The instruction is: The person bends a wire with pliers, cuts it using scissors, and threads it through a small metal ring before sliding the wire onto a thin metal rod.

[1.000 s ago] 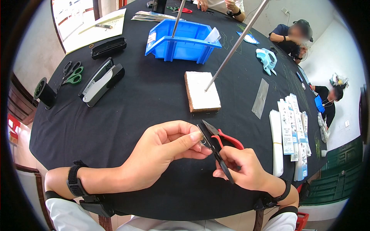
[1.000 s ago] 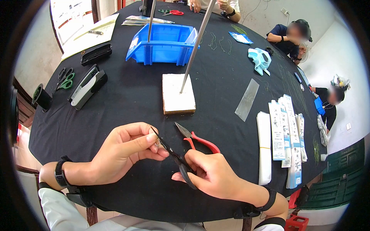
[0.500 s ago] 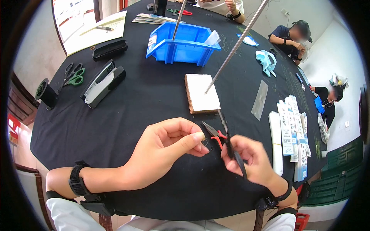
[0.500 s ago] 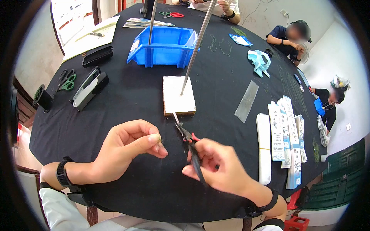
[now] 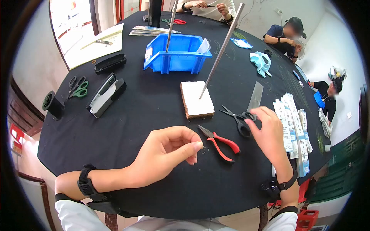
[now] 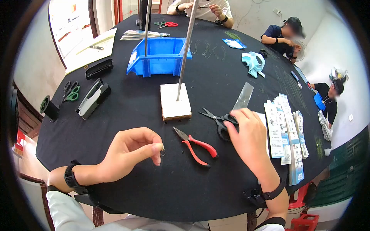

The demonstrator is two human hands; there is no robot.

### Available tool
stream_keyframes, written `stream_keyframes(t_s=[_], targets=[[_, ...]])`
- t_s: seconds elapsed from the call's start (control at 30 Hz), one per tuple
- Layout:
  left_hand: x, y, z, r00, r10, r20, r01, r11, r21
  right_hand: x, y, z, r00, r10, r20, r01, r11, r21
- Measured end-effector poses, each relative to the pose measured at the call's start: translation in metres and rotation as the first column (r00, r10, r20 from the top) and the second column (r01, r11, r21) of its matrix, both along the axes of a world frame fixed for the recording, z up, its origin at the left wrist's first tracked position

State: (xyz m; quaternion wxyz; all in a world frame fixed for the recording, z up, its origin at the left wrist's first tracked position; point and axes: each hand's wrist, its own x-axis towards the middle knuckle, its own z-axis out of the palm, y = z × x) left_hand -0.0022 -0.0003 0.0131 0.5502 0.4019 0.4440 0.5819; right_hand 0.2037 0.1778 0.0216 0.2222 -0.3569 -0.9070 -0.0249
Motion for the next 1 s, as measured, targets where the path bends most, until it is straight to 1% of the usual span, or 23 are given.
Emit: stream_keyframes(t_s=[0.03, 0.07, 0.1, 0.13, 0.17, 0.2, 0.23, 0.27, 0.3, 0.4, 0.5, 0.6, 0.67, 0.73, 0.77, 0.83, 0.87, 0.9, 0.97, 1.0], targets=[[-0.001, 0.0, 0.002, 0.997, -0.038, 0.068, 0.041, 0.998, -0.047, -0.008, -0.004, 0.002, 0.969, 0.164, -0.187, -0.174, 0.984, -0.039], [-0.001, 0.002, 0.002, 0.988, -0.053, 0.144, 0.065, 0.995, -0.081, -0.013, -0.012, 0.007, 0.911, 0.345, -0.225, -0.368, 0.927, -0.066], [0.0, 0.004, 0.0, 0.973, -0.064, 0.22, 0.091, 0.99, -0.112, -0.018, -0.021, 0.013, 0.817, 0.511, -0.265, -0.548, 0.832, -0.083], [0.001, 0.006, -0.001, 0.953, -0.072, 0.295, 0.118, 0.983, -0.142, -0.025, -0.032, 0.016, 0.74, 0.589, -0.324, -0.642, 0.762, -0.082], [0.003, 0.006, 0.001, 0.946, -0.079, 0.314, 0.132, 0.979, -0.153, -0.03, -0.043, 0.017, 0.652, 0.656, -0.38, -0.728, 0.681, -0.074], [0.006, 0.006, 0.002, 0.939, -0.086, 0.334, 0.148, 0.975, -0.165, -0.031, -0.05, 0.016, 0.628, 0.672, -0.394, -0.756, 0.646, -0.105], [0.008, 0.005, 0.003, 0.931, -0.094, 0.353, 0.165, 0.971, -0.176, -0.035, -0.054, 0.015, 0.584, 0.692, -0.424, -0.778, 0.626, -0.053], [0.006, 0.005, -0.001, 0.901, -0.145, 0.409, 0.213, 0.969, -0.127, -0.037, -0.055, 0.012, 0.568, 0.688, -0.452, -0.781, 0.623, -0.034], [0.007, 0.004, 0.0, 0.902, -0.14, 0.409, 0.209, 0.97, -0.128, -0.038, -0.056, 0.009, 0.551, 0.683, -0.479, -0.784, 0.621, -0.016], [0.007, 0.003, 0.006, 0.909, -0.126, 0.398, 0.191, 0.973, -0.128, -0.042, -0.06, 0.008, 0.543, 0.664, -0.514, -0.77, 0.639, 0.011], [0.008, 0.003, 0.011, 0.92, -0.102, 0.378, 0.162, 0.978, -0.131, -0.045, -0.068, 0.016, 0.583, 0.619, -0.526, -0.716, 0.698, 0.028], [0.007, 0.003, 0.011, 0.929, -0.075, 0.363, 0.126, 0.985, -0.118, -0.048, -0.074, 0.017, 0.566, 0.612, -0.553, -0.691, 0.717, 0.086], [0.008, 0.001, 0.01, 0.939, -0.063, 0.339, 0.105, 0.989, -0.106, -0.048, -0.077, 0.023, 0.599, 0.553, -0.58, -0.691, 0.722, -0.025], [0.013, 0.004, 0.017, 0.955, 0.044, 0.292, -0.019, 0.996, -0.09, -0.051, -0.075, 0.031, 0.623, 0.492, -0.608, -0.694, 0.706, -0.14], [0.015, 0.005, 0.02, 0.958, 0.099, 0.27, -0.08, 0.994, -0.08, -0.055, -0.069, 0.032, 0.617, 0.474, -0.628, -0.695, 0.703, -0.151], [0.01, 0.006, 0.021, 0.959, 0.053, 0.277, -0.044, 0.998, -0.038, -0.059, -0.064, 0.04, 0.628, 0.354, -0.693, -0.708, 0.63, -0.32], [0.009, 0.006, 0.022, 0.958, 0.033, 0.286, -0.029, 0.999, -0.018, -0.059, -0.064, 0.044, 0.662, 0.294, -0.689, -0.695, 0.585, -0.418], [0.008, 0.006, 0.024, 0.956, 0.014, 0.294, -0.016, 1.0, 0.004, -0.058, -0.065, 0.044, 0.646, 0.297, -0.703, -0.706, 0.582, -0.403], [0.01, 0.003, 0.031, 0.97, 0.053, 0.236, -0.061, 0.998, 0.026, -0.059, -0.063, 0.043, 0.61, 0.31, -0.729, -0.731, 0.576, -0.367], [0.009, 0.003, 0.033, 0.978, 0.068, 0.197, -0.077, 0.996, 0.038, -0.057, -0.063, 0.041, 0.583, 0.411, -0.701, -0.742, 0.62, -0.253]])
